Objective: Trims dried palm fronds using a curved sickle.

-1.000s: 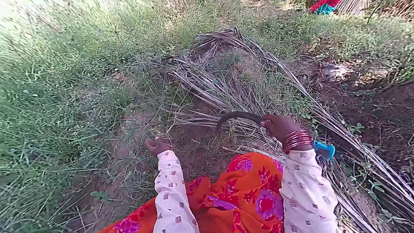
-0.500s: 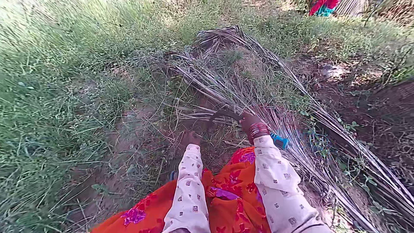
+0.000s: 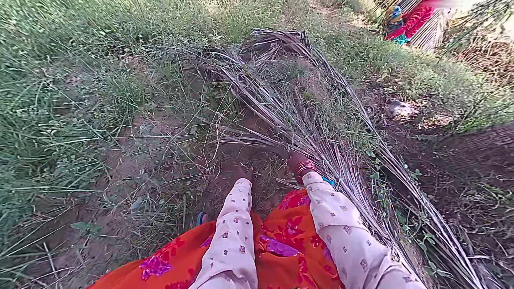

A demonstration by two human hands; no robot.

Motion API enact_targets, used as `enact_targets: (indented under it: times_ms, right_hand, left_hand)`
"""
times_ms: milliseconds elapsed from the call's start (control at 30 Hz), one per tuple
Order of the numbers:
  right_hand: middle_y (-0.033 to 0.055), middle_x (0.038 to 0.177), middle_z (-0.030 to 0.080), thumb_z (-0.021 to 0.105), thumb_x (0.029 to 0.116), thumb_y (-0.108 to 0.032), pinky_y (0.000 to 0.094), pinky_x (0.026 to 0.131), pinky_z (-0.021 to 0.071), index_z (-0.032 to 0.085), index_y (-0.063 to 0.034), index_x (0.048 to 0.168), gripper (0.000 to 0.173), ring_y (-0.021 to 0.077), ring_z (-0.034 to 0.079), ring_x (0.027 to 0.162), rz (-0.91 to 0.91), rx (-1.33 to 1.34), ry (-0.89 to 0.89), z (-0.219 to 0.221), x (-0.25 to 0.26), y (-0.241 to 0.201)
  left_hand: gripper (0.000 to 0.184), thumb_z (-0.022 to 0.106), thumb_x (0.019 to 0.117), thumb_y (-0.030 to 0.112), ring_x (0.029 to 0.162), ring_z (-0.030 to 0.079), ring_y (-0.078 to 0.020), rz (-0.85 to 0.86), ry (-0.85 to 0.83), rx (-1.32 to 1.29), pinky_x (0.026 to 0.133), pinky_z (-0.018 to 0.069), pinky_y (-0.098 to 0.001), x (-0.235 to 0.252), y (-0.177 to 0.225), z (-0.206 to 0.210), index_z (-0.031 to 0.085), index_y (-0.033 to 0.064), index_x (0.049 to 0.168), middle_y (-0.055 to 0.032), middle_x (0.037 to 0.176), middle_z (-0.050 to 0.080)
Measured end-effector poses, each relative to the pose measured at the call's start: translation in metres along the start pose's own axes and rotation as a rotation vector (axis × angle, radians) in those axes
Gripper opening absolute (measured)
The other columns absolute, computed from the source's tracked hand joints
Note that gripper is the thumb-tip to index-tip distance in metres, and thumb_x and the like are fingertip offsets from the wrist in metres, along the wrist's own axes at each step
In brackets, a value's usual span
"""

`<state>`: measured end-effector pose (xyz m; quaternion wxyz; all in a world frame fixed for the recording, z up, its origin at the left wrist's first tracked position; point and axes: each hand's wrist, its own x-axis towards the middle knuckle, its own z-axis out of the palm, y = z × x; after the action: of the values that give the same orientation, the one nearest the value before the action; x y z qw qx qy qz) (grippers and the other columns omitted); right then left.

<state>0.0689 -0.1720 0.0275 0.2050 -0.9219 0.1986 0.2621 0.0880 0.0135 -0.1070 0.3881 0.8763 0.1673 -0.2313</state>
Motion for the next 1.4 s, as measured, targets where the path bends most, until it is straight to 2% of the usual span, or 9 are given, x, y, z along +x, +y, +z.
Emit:
enact_targets:
  times_ms: [233,600,700,833,967,1067,1200,1300,1400]
  right_hand:
    - [0.0220,0.131,0.063,0.048,0.1073,-0.015,0.0514,0.102,0.0486,0.042,-0.0042,0.152,0.046,0.0332,0.065,0.115,-0.005,-0.087,-0.037,0.011,0.013,0.005]
    - [0.0241,0.119,0.067,0.052,0.1076,-0.014,0.0485,0.093,0.0528,0.052,-0.0009,0.144,0.039,0.0315,0.068,0.098,0.005,-0.006,0.088,-0.033,-0.022,0.038]
    - [0.0215,0.106,0.066,0.051,0.1076,-0.012,0.0409,0.078,0.0545,0.048,-0.0016,0.147,0.040,0.0241,0.065,0.079,0.045,0.175,0.211,-0.039,-0.033,0.052]
    - [0.0167,0.100,0.066,0.053,0.1069,-0.013,0.0370,0.074,0.0548,0.047,-0.0026,0.146,0.041,0.0196,0.064,0.074,0.020,0.276,0.240,-0.020,-0.013,0.042]
    - [0.0200,0.116,0.070,0.053,0.1064,-0.018,0.0495,0.092,0.0538,0.052,-0.0079,0.147,0.042,0.0314,0.070,0.097,0.018,0.048,0.213,-0.020,-0.011,0.024]
    - [0.0216,0.122,0.068,0.052,0.1066,-0.019,0.0532,0.098,0.0506,0.051,-0.0078,0.147,0.042,0.0354,0.069,0.107,0.016,0.003,0.222,-0.018,-0.009,0.024]
    - [0.0206,0.121,0.069,0.050,0.1074,-0.019,0.0533,0.096,0.0514,0.052,-0.0100,0.147,0.041,0.0344,0.069,0.106,0.020,0.013,0.244,-0.021,-0.012,0.024]
    - [0.0206,0.124,0.068,0.049,0.1075,-0.019,0.0538,0.098,0.0506,0.052,-0.0112,0.148,0.041,0.0353,0.068,0.109,0.034,0.010,0.259,-0.023,-0.017,0.022]
    - [0.0199,0.124,0.068,0.050,0.1074,-0.021,0.0544,0.099,0.0499,0.052,-0.0121,0.148,0.042,0.0351,0.068,0.111,0.052,-0.024,0.267,-0.020,-0.017,0.019]
  left_hand:
    - [0.051,0.049,0.1084,0.044,0.137,0.056,-0.0343,0.098,-0.015,0.038,0.115,0.0414,-0.0554,0.008,0.012,-0.012,0.059,0.0092,0.144,-0.0178,0.144,0.061]
    - [0.044,0.050,0.1102,0.035,0.136,0.057,-0.0349,0.018,-0.012,-0.187,0.116,0.0408,-0.0543,0.032,0.000,-0.023,0.060,0.0043,0.141,-0.0205,0.141,0.063]
    - [0.042,0.052,0.1096,0.031,0.134,0.058,-0.0337,-0.024,0.115,-0.417,0.115,0.0417,-0.0516,0.040,-0.027,-0.028,0.061,0.0023,0.139,-0.0209,0.138,0.064]
    - [0.041,0.055,0.1090,0.027,0.130,0.060,-0.0359,-0.135,0.352,-0.741,0.113,0.0420,-0.0520,0.046,-0.060,-0.024,0.061,-0.0028,0.137,-0.0247,0.134,0.065]
    - [0.049,0.063,0.1027,0.026,0.143,0.046,-0.0418,-0.252,0.639,-0.550,0.115,0.0409,-0.0536,0.032,-0.056,-0.039,0.054,0.0085,0.147,-0.0245,0.153,0.047]
    - [0.056,0.072,0.0935,0.024,0.145,0.037,-0.0503,-0.102,0.824,-0.348,0.114,0.0347,-0.0596,0.023,-0.040,-0.040,0.057,0.0102,0.146,-0.0304,0.159,0.035]
    - [0.040,0.063,0.0975,0.016,0.147,0.035,-0.0470,0.199,0.446,-0.073,0.115,0.0323,-0.0635,0.010,-0.013,-0.025,0.066,0.0135,0.137,-0.0228,0.156,0.045]
    - [0.046,0.059,0.1033,0.028,0.153,0.028,-0.0425,0.210,0.067,0.225,0.117,0.0270,-0.0681,0.005,0.007,0.000,0.056,0.0241,0.150,-0.0128,0.162,0.042]
    - [0.045,0.058,0.1049,0.027,0.151,0.032,-0.0425,0.247,0.005,0.274,0.116,0.0295,-0.0683,0.005,0.012,0.018,0.055,0.0250,0.150,-0.0150,0.163,0.039]
